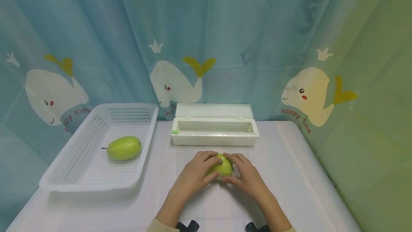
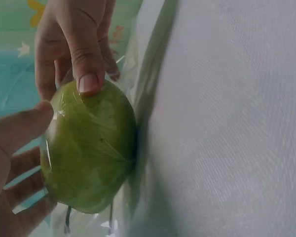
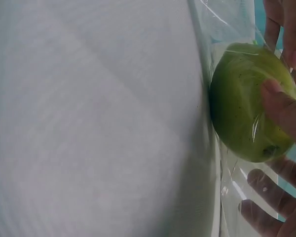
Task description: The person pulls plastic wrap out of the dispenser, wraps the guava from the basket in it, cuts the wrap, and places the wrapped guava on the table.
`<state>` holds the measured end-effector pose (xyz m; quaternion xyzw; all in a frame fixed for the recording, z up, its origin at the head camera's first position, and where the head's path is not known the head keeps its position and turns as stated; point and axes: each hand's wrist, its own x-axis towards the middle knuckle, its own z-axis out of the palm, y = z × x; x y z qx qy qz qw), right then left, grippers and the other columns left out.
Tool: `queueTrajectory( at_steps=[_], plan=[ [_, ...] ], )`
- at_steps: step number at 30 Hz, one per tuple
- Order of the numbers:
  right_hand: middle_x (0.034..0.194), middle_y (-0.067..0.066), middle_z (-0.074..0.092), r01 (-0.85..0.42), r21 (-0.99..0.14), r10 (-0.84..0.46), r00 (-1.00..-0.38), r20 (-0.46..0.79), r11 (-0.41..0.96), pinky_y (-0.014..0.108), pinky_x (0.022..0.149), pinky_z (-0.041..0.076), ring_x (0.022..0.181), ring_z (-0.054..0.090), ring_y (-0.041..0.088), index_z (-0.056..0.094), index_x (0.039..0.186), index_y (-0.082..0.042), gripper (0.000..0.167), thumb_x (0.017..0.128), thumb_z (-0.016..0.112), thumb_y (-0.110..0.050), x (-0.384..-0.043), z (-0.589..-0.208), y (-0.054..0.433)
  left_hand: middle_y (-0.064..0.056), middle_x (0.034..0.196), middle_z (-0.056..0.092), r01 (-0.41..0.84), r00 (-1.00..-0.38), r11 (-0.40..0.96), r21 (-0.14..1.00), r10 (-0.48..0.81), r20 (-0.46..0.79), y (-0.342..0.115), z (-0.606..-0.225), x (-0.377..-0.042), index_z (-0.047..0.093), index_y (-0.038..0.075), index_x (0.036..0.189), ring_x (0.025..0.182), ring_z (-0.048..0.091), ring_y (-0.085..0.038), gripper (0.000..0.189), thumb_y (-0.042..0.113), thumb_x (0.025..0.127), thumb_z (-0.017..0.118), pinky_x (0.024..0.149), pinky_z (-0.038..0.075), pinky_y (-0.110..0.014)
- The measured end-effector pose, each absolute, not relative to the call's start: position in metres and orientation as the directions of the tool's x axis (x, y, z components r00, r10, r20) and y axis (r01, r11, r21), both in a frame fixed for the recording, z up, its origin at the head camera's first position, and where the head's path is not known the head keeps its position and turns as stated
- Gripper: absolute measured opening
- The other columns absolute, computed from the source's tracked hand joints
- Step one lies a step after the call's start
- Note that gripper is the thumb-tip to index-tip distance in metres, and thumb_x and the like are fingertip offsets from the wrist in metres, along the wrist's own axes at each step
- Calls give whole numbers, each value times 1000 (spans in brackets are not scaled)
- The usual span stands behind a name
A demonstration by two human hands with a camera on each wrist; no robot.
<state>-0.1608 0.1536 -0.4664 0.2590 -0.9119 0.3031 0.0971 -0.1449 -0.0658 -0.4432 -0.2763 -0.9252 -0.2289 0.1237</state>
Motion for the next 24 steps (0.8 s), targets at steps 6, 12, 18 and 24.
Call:
queueTrajectory(
  at_steps=[6, 12, 18, 24],
  plan=[
    [127, 3, 63, -550, -457, -422, -833, 358, 699, 47, 93, 53, 114, 58, 26, 54, 143, -17, 82, 70, 87, -37, -160, -467, 156, -1, 140, 58, 599, -795, 700, 389, 460, 395, -67, -446, -147, 62, 16, 133, 131, 51, -21, 44, 30, 92, 72, 110, 44, -38],
    [135, 12, 56, -590, -409, -395, -791, 468, 696, 53, 96, 51, 122, 54, 34, 54, 143, -16, 87, 67, 90, -39, -160, -464, 157, -5, 141, 58, 616, -781, 678, 402, 455, 428, -68, -450, -151, 60, 12, 134, 131, 51, -24, 48, 26, 90, 73, 111, 42, -40],
    [134, 9, 59, -650, -341, -438, -731, 524, 679, 50, 95, 53, 123, 57, 31, 62, 132, -16, 69, 71, 89, -32, -158, -463, 151, -4, 144, 55, 583, -809, 688, 431, 445, 385, -68, -453, -153, 56, 12, 140, 132, 49, -24, 56, 32, 90, 73, 113, 40, -41],
    [142, 7, 55, -647, -346, -479, -748, 460, 679, 46, 101, 50, 129, 55, 27, 53, 143, -13, 81, 73, 89, -32, -160, -466, 147, -4, 148, 52, 557, -830, 673, 486, 438, 344, -71, -456, -158, 53, 13, 143, 134, 47, -27, 59, 35, 91, 72, 113, 39, -45]
  ],
)
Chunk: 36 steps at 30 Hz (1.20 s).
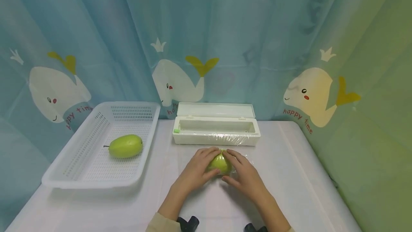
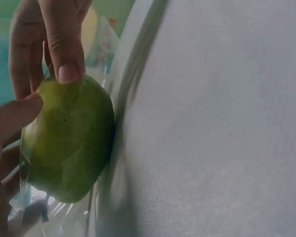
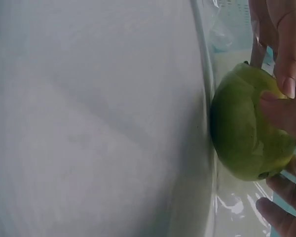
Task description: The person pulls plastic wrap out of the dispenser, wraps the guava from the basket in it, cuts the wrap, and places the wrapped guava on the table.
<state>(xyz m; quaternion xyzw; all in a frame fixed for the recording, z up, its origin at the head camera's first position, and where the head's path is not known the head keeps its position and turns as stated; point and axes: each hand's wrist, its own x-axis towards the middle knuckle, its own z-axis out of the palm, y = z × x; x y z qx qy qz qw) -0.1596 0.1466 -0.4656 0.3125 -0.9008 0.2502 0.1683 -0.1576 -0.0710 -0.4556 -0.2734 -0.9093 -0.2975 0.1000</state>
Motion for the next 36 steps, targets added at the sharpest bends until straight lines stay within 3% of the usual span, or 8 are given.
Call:
queueTrajectory(
  at_steps=[5, 13, 17, 25, 31, 36],
  plan=[
    [145, 7, 53, -603, -404, -481, -795, 369, 687, 46, 107, 46, 132, 52, 27, 50, 145, -12, 86, 72, 90, -31, -169, -461, 142, -2, 147, 52, 551, -834, 675, 491, 442, 329, -77, -455, -166, 53, 16, 143, 132, 48, -26, 62, 38, 89, 74, 110, 41, -46],
    [137, 0, 58, -524, -425, -465, -852, 241, 738, 44, 109, 44, 129, 53, 25, 55, 139, -16, 86, 64, 95, -27, -188, -452, 134, -1, 149, 49, 541, -841, 729, 419, 486, 240, -82, -454, -182, 46, 17, 148, 132, 46, -25, 88, 41, 73, 86, 111, 39, -48],
    [136, -1, 60, -505, -439, -454, -863, 222, 743, 44, 111, 42, 130, 51, 25, 55, 138, -16, 88, 60, 97, -24, -197, -451, 132, -1, 150, 48, 532, -846, 764, 364, 501, 185, -81, -452, -192, 43, 17, 150, 134, 45, -25, 94, 36, 71, 89, 112, 38, -47],
    [132, 1, 61, -497, -449, -450, -867, 216, 743, 43, 110, 41, 128, 52, 26, 58, 133, -14, 82, 61, 96, -17, -207, -450, 133, -1, 148, 49, 531, -844, 759, 376, 510, 163, -84, -448, -200, 44, 22, 151, 133, 43, -27, 88, 25, 74, 88, 111, 39, -47],
    [130, 1, 63, -461, -483, -425, -885, 189, 744, 43, 109, 43, 127, 52, 25, 61, 129, -13, 80, 58, 96, -17, -210, -446, 134, -9, 154, 39, 448, -893, 799, 401, 423, 154, -86, -443, -186, 42, 30, 152, 140, 35, -36, 91, 25, 74, 88, 111, 37, -56],
    [131, 0, 62, -431, -496, -406, -899, 165, 754, 44, 109, 43, 128, 52, 24, 62, 129, -14, 78, 60, 97, -19, -206, -445, 136, -6, 147, 46, 466, -874, 798, 381, 348, 340, -81, -430, -164, 59, 25, 136, 132, 42, -32, 68, 30, 75, 88, 106, 44, -49]
  ],
)
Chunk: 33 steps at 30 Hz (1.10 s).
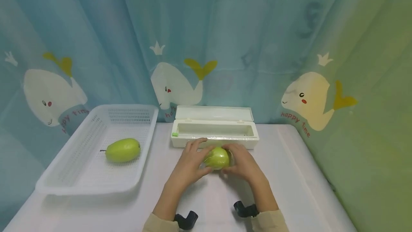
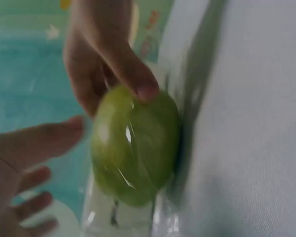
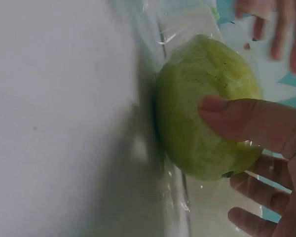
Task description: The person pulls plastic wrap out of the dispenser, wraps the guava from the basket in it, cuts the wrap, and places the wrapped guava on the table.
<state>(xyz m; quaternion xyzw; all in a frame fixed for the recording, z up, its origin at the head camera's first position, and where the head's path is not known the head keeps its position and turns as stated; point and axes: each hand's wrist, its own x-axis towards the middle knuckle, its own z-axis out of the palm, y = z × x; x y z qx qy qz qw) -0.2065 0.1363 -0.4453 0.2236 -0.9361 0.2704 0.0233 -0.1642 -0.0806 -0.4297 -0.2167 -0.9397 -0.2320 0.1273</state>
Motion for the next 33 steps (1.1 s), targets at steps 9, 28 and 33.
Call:
queueTrajectory(
  at_steps=[9, 28, 33],
  plan=[
    [127, 0, 64, -455, -472, -403, -890, 212, 756, 44, 106, 45, 124, 55, 25, 63, 126, -14, 76, 58, 97, -18, -200, -447, 139, -7, 131, 55, 438, -875, 866, 243, 348, 338, -50, -437, -146, 61, 18, 133, 111, 53, -27, 59, 45, 84, 77, 86, 53, -41],
    [130, -5, 62, -485, -503, -429, -873, 232, 715, 43, 106, 46, 126, 55, 21, 61, 128, -20, 76, 61, 96, -21, -203, -452, 136, -7, 134, 56, 388, -900, 859, 334, 274, 340, -69, -464, -172, 51, 14, 141, 118, 51, -27, 85, 34, 68, 91, 95, 51, -45],
    [139, -4, 59, -504, -490, -452, -862, 230, 712, 46, 110, 42, 132, 51, 24, 57, 137, -19, 86, 60, 97, -25, -205, -454, 135, -5, 136, 55, 364, -918, 851, 378, 258, 302, -73, -467, -178, 50, 16, 142, 118, 49, -26, 88, 28, 66, 93, 94, 49, -45]
  ],
)
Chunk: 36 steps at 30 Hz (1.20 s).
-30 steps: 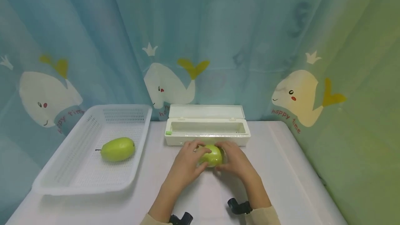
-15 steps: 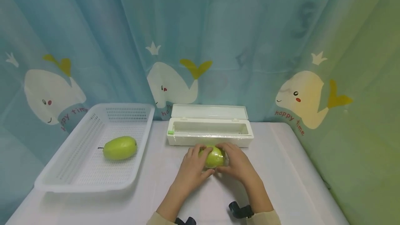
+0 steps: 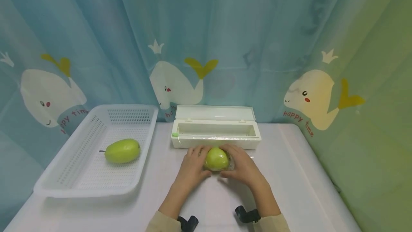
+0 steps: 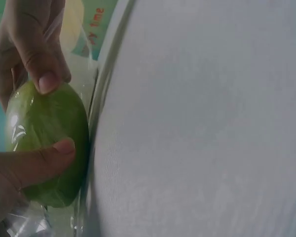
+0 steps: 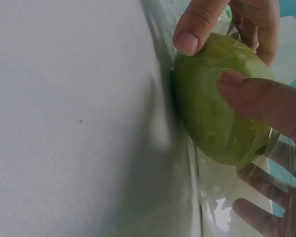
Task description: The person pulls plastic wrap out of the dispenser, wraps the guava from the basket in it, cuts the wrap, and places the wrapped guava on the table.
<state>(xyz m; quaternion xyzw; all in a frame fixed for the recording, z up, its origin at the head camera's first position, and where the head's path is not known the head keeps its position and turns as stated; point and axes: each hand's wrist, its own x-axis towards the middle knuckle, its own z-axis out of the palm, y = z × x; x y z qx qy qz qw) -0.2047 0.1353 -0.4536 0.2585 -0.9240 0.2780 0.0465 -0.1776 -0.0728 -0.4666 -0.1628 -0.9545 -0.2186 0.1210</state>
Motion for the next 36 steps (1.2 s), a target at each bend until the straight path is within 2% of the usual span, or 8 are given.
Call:
queueTrajectory(
  at_steps=[6, 13, 16, 21, 27, 36],
  plan=[
    [141, -3, 58, -498, -477, -438, -867, 239, 724, 46, 111, 42, 131, 51, 25, 54, 142, -19, 91, 61, 96, -22, -206, -455, 136, -4, 138, 55, 372, -917, 840, 394, 267, 295, -77, -469, -181, 49, 18, 144, 119, 48, -26, 89, 24, 67, 93, 93, 48, -47],
    [129, 2, 63, -410, -582, -361, -910, 206, 702, 46, 100, 50, 117, 59, 25, 53, 135, -17, 85, 62, 95, -17, -207, -459, 136, -4, 142, 56, 384, -911, 825, 415, 265, 316, -80, -470, -183, 44, 16, 145, 120, 50, -25, 86, 20, 72, 90, 98, 48, -47],
    [127, 4, 64, -415, -591, -366, -907, 209, 692, 48, 100, 49, 118, 60, 27, 53, 134, -18, 81, 64, 94, -17, -208, -462, 137, -4, 144, 52, 390, -908, 821, 416, 270, 319, -81, -471, -184, 46, 15, 143, 124, 49, -25, 83, 21, 73, 89, 99, 48, -48],
    [133, 6, 61, -425, -613, -376, -901, 217, 666, 47, 102, 48, 119, 60, 27, 48, 140, -15, 84, 68, 92, -19, -211, -467, 137, -6, 146, 44, 403, -903, 808, 430, 274, 332, -82, -472, -186, 45, 16, 145, 131, 46, -28, 82, 22, 75, 88, 100, 48, -50],
    [137, 8, 57, -431, -654, -384, -896, 225, 622, 44, 102, 48, 115, 61, 25, 43, 143, -10, 86, 72, 90, -20, -212, -469, 136, -3, 148, 46, 402, -902, 807, 433, 267, 339, -83, -470, -185, 45, 15, 146, 134, 46, -26, 80, 22, 77, 86, 103, 46, -53],
    [137, 7, 59, -471, -651, -410, -875, 258, 595, 49, 98, 50, 112, 63, 26, 46, 143, -16, 75, 79, 84, -21, -214, -468, 143, -1, 148, 47, 398, -904, 803, 444, 262, 337, -84, -471, -185, 45, 16, 148, 135, 46, -26, 79, 20, 79, 85, 104, 45, -52]
  ],
)
